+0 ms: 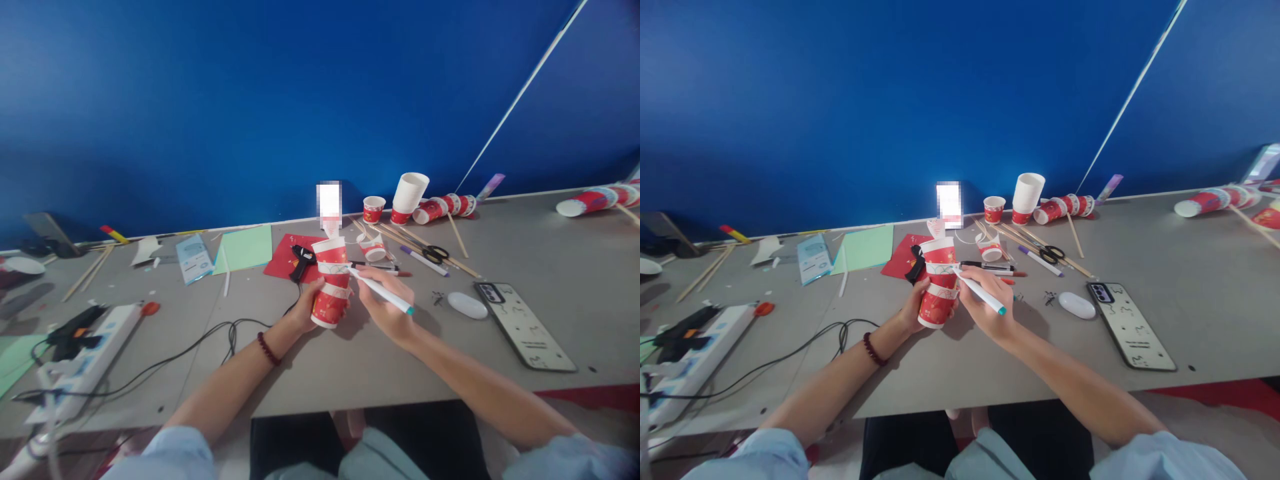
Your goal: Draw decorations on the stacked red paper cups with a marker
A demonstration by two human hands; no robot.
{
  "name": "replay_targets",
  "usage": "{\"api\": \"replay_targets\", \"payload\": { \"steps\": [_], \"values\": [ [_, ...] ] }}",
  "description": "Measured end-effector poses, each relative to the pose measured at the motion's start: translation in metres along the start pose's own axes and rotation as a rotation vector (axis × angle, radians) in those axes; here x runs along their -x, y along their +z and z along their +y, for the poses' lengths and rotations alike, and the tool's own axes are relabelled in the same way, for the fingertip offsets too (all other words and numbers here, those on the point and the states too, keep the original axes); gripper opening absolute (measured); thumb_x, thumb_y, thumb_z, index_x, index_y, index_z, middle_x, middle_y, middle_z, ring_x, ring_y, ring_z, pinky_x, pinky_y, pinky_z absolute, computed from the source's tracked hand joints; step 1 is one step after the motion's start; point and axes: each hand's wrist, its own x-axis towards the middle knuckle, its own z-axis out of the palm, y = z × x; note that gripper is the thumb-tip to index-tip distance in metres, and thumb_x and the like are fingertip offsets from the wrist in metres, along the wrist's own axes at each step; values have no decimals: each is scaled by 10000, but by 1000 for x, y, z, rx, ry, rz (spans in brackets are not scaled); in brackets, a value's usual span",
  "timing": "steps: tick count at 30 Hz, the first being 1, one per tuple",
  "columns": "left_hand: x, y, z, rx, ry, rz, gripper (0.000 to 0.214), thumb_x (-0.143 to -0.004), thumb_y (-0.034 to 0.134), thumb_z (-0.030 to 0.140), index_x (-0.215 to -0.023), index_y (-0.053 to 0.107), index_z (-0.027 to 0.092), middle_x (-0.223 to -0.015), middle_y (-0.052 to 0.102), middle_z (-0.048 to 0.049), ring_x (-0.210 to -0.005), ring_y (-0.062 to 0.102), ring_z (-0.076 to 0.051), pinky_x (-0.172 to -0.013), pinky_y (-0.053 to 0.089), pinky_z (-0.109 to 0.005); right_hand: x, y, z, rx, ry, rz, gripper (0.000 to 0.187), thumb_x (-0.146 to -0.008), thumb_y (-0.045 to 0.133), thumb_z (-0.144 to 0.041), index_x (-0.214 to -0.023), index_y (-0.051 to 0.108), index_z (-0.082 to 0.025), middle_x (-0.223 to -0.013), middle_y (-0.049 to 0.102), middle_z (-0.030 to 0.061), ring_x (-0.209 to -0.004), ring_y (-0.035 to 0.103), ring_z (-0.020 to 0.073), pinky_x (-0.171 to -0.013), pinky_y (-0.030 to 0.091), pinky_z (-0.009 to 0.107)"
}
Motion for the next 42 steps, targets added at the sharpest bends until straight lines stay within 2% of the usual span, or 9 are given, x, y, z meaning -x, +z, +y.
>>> {"api": "replay_targets", "payload": {
  "steps": [14,20,26,33,37,42],
  "values": [
    [-1,-2,0,37,2,-18,586,-751,648,545,-1103,629,77,-864,706,-122,-690,673,-217,-585,530,-304,-2,-1,-3,4,7,1,140,-842,613,-129,-940,639,-224,-940,773,66,-839,753,198,-771,619,315],
    [-1,-4,-1,30,16,-10,556,-747,649,552,-1031,655,74,-907,711,-134,-696,673,-211,-587,543,-303,-2,0,-4,13,22,-9,112,-845,609,-144,-920,641,-221,-924,775,63,-834,753,194,-769,616,306],
    [-1,-2,1,30,11,-14,568,-740,659,570,-1019,658,76,-863,712,-126,-683,671,-208,-584,546,-297,-2,0,-5,22,4,-10,104,-845,610,-152,-912,641,-226,-910,776,67,-810,754,197,-743,624,315],
    [-1,-2,1,56,33,8,563,-729,674,552,-1059,654,97,-951,710,-121,-728,675,-224,-562,548,-303,-2,-2,-6,26,16,11,96,-855,606,-157,-912,640,-227,-914,776,68,-833,756,200,-753,631,319],
    [-1,-3,0,86,47,45,488,-781,641,510,-1064,648,112,-922,720,-106,-778,692,-237,-641,559,-336,-3,-4,-6,11,11,19,105,-856,601,-152,-923,636,-224,-929,775,74,-859,756,205,-766,630,320],
    [-2,0,2,61,42,35,471,-819,606,493,-1067,655,95,-963,735,-140,-823,706,-254,-759,547,-369,-4,-3,-5,-15,12,22,113,-849,606,-141,-928,637,-215,-925,774,77,-842,756,201,-756,629,314]
  ]
}}
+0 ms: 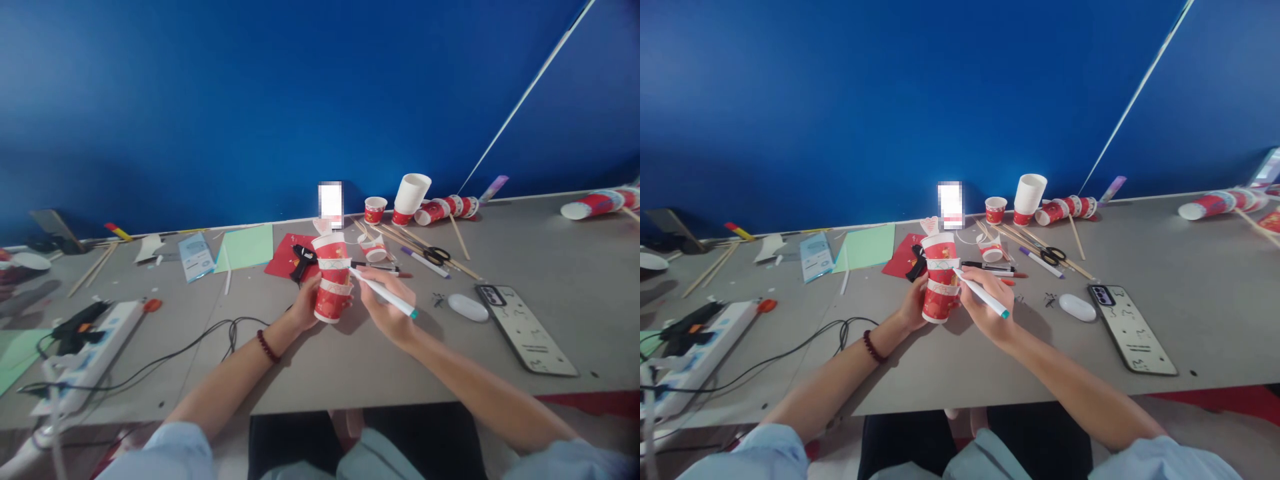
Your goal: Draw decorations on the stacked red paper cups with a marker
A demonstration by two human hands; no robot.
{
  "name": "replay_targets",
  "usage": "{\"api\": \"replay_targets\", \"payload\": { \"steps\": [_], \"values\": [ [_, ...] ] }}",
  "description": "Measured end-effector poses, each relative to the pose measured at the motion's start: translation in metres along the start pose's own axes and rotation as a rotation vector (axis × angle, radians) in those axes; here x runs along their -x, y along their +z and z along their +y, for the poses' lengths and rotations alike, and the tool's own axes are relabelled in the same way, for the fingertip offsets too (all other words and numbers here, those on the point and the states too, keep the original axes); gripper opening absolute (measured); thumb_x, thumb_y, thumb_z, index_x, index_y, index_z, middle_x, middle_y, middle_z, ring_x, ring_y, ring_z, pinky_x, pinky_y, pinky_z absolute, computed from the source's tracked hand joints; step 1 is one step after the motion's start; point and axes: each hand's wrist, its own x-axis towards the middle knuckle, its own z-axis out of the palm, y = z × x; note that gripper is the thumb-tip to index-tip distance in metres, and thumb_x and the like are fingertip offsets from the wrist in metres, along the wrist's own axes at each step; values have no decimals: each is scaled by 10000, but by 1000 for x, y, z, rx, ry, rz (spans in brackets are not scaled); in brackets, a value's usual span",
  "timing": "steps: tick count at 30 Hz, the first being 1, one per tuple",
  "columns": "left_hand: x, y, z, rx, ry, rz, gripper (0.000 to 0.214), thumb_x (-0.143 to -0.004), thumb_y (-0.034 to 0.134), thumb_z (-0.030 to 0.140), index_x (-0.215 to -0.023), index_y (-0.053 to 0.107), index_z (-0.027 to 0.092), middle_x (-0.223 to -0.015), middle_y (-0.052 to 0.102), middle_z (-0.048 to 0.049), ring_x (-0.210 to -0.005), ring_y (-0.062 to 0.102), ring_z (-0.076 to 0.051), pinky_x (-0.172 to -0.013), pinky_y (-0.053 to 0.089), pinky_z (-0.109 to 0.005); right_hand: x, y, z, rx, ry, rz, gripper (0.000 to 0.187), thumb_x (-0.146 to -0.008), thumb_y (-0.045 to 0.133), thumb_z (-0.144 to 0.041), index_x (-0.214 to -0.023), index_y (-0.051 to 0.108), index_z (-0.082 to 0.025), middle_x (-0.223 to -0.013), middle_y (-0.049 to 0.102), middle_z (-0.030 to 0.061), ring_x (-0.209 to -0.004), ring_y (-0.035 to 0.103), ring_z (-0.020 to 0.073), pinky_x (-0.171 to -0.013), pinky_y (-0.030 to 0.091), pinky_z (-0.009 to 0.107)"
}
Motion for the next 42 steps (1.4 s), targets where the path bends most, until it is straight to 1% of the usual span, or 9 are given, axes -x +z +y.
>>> {"api": "replay_targets", "payload": {
  "steps": [4,6,8,15,20,25,34,38,42],
  "values": [
    [-2,-1,1,-30,-9,-9,583,-796,587,597,-1058,662,82,-877,732,-138,-697,692,-233,-586,537,-312,1,2,1,-25,31,-7,118,-855,598,-148,-936,642,-221,-915,773,66,-839,755,200,-742,626,313],
    [-3,-2,0,-44,-6,0,636,-774,586,652,-1047,666,83,-860,728,-137,-665,684,-226,-540,522,-294,2,2,1,-38,38,-19,120,-857,599,-151,-942,643,-223,-917,774,64,-837,754,198,-749,623,311],
    [-3,-3,-1,-67,2,1,655,-753,603,675,-1027,670,84,-855,726,-138,-661,683,-226,-541,525,-294,3,3,1,-56,31,-36,125,-858,603,-154,-954,642,-224,-935,775,63,-843,754,196,-763,622,310],
    [-1,-2,-3,-124,12,11,547,-789,609,601,-949,669,82,-776,716,-126,-613,671,-206,-542,519,-286,4,3,0,-71,32,-69,146,-864,600,-153,-980,634,-235,-992,773,62,-868,752,198,-795,621,327],
    [-1,-2,-2,-117,-14,22,571,-736,655,623,-897,674,76,-735,710,-118,-586,666,-202,-534,525,-286,3,4,-1,-83,30,-72,148,-855,605,-139,-966,638,-230,-996,772,68,-881,751,196,-798,620,317],
    [-2,-2,-2,-110,-18,15,533,-778,624,591,-931,667,82,-743,714,-114,-586,670,-203,-530,521,-285,3,3,-2,-68,24,-77,127,-859,600,-153,-950,644,-230,-987,774,69,-864,754,195,-783,621,315],
    [-4,-9,-4,-67,-20,9,562,-794,579,593,-1043,653,95,-925,726,-149,-665,695,-226,-531,522,-292,-1,-1,1,-75,75,-41,102,-852,592,-157,-915,640,-222,-943,775,70,-836,756,200,-750,622,310],
    [-4,-10,-3,-65,-41,19,545,-785,593,593,-985,662,91,-882,727,-141,-666,695,-230,-538,529,-298,-1,1,2,-75,46,-56,103,-844,611,-153,-917,640,-220,-952,775,73,-858,755,202,-765,622,312],
    [-4,-9,-3,-78,-24,11,543,-783,604,589,-998,658,94,-833,727,-127,-659,693,-232,-541,536,-307,1,3,1,-69,28,-64,117,-845,613,-145,-928,638,-223,-959,775,78,-865,754,202,-788,622,328]
  ]
}}
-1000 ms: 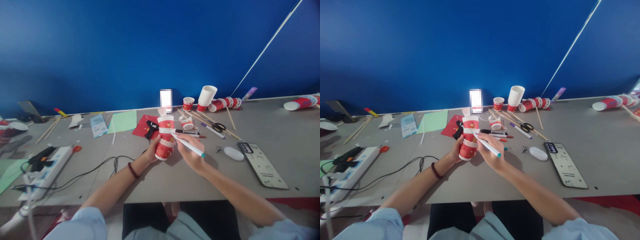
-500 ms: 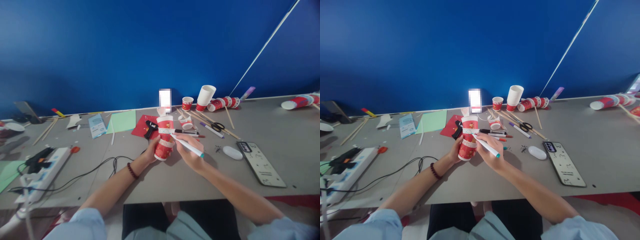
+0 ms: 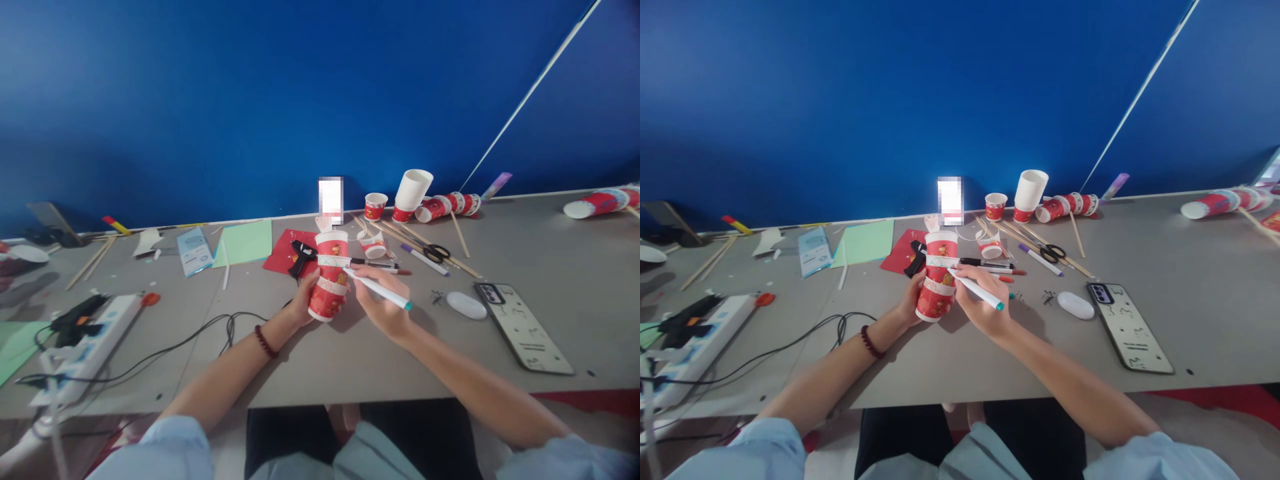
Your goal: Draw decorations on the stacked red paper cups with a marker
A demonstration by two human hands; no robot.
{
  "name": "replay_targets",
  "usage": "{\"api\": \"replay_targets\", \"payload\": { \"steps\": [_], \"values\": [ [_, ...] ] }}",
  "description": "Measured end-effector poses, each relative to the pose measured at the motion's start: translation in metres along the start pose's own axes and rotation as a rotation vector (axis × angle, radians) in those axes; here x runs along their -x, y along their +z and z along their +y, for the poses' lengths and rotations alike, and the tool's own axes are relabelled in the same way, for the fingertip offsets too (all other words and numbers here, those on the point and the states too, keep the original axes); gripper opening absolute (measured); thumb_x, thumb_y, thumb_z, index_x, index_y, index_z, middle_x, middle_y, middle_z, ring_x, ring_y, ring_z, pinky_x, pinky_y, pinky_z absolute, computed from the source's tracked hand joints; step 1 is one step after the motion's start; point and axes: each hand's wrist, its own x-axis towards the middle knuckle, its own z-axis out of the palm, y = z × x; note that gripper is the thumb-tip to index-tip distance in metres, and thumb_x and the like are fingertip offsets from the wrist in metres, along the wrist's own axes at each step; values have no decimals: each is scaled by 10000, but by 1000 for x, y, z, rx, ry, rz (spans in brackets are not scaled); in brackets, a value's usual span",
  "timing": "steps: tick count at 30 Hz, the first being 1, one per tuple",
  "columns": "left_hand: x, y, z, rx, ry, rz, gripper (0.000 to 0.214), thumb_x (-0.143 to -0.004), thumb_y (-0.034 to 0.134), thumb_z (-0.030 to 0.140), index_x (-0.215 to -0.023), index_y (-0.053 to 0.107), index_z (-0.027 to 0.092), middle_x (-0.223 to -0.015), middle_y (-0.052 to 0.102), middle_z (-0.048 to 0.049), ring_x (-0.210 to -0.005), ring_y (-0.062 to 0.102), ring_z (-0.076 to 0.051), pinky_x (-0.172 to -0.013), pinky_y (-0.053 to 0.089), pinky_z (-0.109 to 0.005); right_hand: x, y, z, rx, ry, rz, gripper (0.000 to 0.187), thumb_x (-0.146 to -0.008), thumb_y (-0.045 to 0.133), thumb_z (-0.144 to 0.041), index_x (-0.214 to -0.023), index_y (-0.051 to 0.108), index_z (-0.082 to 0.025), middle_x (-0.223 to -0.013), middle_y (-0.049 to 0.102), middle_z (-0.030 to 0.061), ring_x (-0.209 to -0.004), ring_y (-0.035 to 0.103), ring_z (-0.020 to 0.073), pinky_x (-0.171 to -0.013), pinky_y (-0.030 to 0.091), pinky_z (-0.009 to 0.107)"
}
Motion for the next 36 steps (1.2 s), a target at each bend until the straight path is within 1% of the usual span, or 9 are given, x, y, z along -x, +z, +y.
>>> {"api": "replay_targets", "payload": {
  "steps": [8,13,19,29,36],
  "values": [
    [1,-1,-1,3,-7,-24,541,-797,592,588,-992,664,89,-823,725,-125,-665,693,-229,-545,536,-300,-2,0,0,10,-21,8,113,-847,613,-135,-925,639,-213,-950,775,85,-874,755,199,-792,625,318],
    [0,-1,-1,8,-18,-8,556,-768,622,591,-998,659,86,-820,725,-117,-653,691,-233,-528,538,-306,-1,0,-1,26,-18,2,94,-853,609,-160,-920,640,-218,-942,777,71,-852,757,203,-777,630,323],
    [0,-2,-1,-2,-8,-18,553,-800,583,580,-1012,655,74,-826,722,-130,-656,690,-233,-538,536,-310,0,0,0,3,-18,10,132,-834,625,-119,-930,648,-206,-959,773,85,-871,754,207,-792,620,314],
    [1,0,2,21,-20,-31,601,-762,624,599,-1077,646,87,-912,722,-137,-673,685,-231,-542,531,-305,-3,-1,-1,44,-7,44,120,-839,618,-134,-922,640,-218,-939,776,69,-849,756,205,-739,621,303],
    [1,3,2,26,-7,-41,621,-734,643,617,-1073,653,96,-889,722,-126,-653,682,-225,-527,529,-297,-3,-2,-2,39,-6,48,130,-831,618,-117,-915,642,-214,-932,774,73,-849,755,204,-741,615,299]
  ]
}}
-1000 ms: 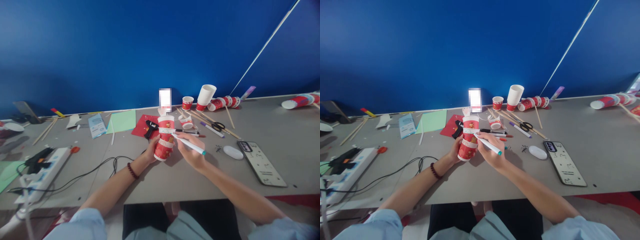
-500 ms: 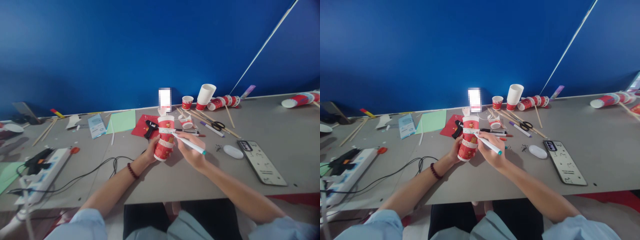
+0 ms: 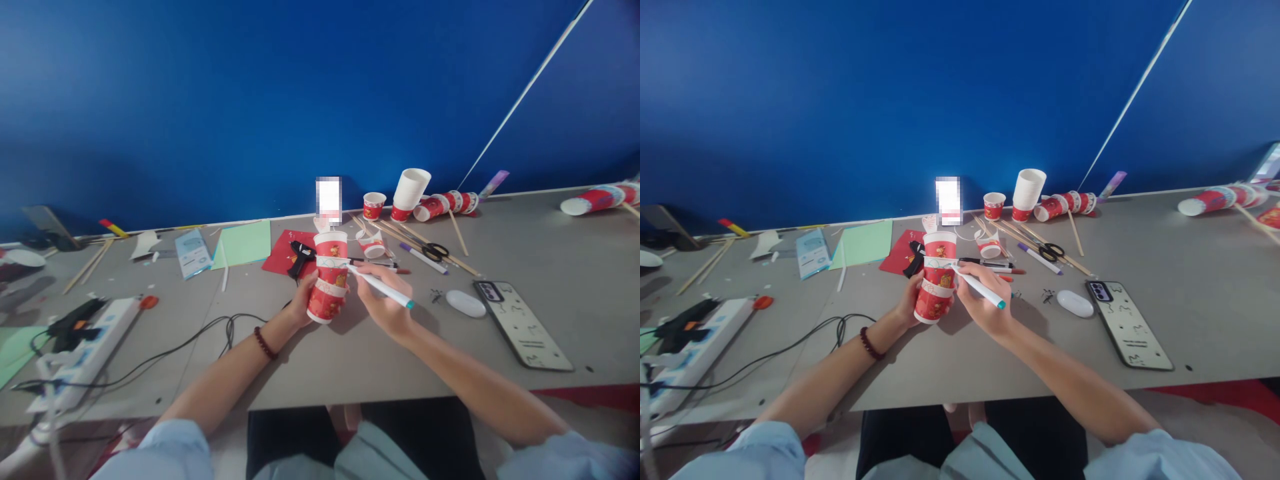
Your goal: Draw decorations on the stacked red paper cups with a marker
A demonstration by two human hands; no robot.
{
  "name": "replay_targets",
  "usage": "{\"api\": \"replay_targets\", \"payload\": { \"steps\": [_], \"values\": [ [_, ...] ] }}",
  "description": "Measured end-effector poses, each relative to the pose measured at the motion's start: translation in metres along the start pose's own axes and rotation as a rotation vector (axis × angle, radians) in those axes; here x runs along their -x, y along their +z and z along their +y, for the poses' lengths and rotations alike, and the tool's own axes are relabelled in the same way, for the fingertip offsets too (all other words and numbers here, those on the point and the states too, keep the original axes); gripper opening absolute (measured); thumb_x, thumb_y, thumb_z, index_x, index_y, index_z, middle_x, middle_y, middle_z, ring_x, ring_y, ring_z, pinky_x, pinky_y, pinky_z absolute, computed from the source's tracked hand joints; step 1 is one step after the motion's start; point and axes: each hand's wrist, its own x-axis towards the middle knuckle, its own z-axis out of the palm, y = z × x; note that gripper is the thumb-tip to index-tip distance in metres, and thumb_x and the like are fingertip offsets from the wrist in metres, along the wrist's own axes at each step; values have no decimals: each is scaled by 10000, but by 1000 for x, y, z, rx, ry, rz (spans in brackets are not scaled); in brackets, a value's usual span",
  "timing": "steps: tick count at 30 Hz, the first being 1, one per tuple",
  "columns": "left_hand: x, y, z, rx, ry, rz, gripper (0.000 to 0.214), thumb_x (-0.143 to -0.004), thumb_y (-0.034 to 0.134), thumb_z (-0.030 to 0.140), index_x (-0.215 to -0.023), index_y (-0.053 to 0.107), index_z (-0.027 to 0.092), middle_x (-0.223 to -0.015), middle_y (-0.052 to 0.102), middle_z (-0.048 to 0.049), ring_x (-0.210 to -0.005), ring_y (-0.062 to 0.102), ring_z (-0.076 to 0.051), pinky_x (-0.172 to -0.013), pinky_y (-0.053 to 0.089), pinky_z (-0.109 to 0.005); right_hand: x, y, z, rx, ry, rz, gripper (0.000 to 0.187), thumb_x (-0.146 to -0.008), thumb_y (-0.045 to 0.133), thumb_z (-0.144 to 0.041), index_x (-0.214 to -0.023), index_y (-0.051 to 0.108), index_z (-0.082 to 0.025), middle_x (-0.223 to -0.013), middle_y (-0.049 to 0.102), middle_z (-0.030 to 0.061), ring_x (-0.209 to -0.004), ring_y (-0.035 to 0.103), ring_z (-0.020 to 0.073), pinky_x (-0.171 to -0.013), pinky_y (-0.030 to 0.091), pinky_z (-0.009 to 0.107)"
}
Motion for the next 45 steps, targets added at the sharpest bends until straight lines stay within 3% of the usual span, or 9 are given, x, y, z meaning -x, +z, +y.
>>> {"api": "replay_targets", "payload": {
  "steps": [8,16,30,45],
  "values": [
    [1,0,1,3,36,-15,618,-780,593,595,-1123,628,83,-871,722,-140,-663,686,-235,-553,511,-307,2,0,1,31,23,-9,117,-835,613,-147,-917,644,-224,-935,775,67,-827,753,200,-724,612,303],
    [2,-1,1,30,14,19,594,-745,620,620,-988,675,81,-876,724,-147,-695,686,-235,-579,523,-306,3,1,0,28,31,-22,97,-835,614,-159,-905,647,-217,-926,776,72,-812,752,198,-737,610,306],
    [2,2,1,5,31,12,606,-748,617,630,-994,667,78,-857,720,-141,-660,676,-222,-552,520,-299,4,0,-4,14,12,-9,94,-839,613,-162,-900,640,-229,-934,779,69,-814,757,200,-738,627,324],
    [1,1,0,-55,-30,5,569,-783,614,583,-999,669,60,-799,724,-138,-614,675,-221,-540,520,-298,5,4,-1,28,-53,-13,123,-847,630,-148,-936,657,-228,-909,776,52,-872,754,210,-779,632,340]
  ]
}}
